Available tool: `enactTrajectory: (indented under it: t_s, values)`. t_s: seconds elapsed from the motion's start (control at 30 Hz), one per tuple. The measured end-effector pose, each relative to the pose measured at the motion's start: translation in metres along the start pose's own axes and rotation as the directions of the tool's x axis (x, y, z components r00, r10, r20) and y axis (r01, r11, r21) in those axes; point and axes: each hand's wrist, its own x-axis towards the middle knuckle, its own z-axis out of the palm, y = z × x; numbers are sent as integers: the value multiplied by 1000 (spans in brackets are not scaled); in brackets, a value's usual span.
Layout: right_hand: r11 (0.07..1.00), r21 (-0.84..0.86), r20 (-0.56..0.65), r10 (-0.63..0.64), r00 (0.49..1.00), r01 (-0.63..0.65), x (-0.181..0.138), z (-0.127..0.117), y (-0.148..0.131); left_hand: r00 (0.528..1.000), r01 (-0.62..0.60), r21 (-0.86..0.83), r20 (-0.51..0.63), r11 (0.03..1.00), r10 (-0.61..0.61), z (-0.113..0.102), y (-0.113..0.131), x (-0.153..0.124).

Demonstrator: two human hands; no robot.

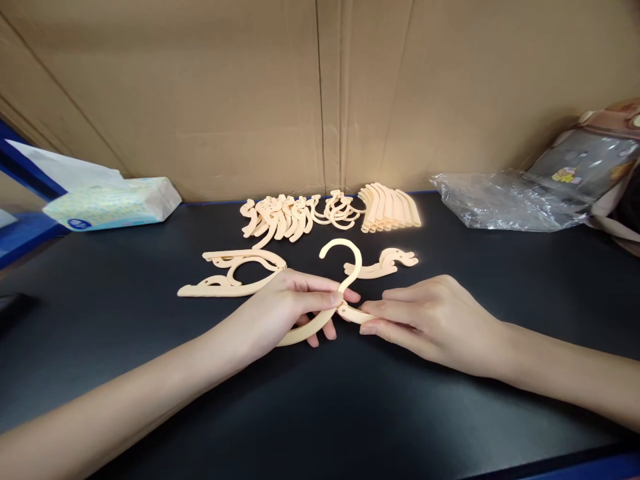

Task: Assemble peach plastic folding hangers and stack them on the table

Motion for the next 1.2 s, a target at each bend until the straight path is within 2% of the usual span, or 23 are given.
enactTrajectory:
  t_s: [0.27, 0.47, 0.8, 1.03, 1.2]
  values:
    - [1000, 14, 36, 19, 999, -20, 1, -1, -1, 1000, -28, 105, -1, 994, 29, 2, 2, 0]
    - [992, 59, 36, 107, 994, -109, 1, -3, -2, 999, -33, 106, 25, 994, 30, 0, -2, 0]
    - [999, 6, -14, 42, 999, -42, 0, 0, 0, 999, -32, 96, 17, 995, 31, 0, -2, 0]
    - [999, -53, -67, -4, 998, 0, -1, 3, 0, 998, -57, 184, 36, 981, 52, 2, -3, 1]
    - [995, -99, -116, -36, 993, 25, -1, 3, -1, 998, -42, 174, 55, 984, 33, 2, -2, 5]
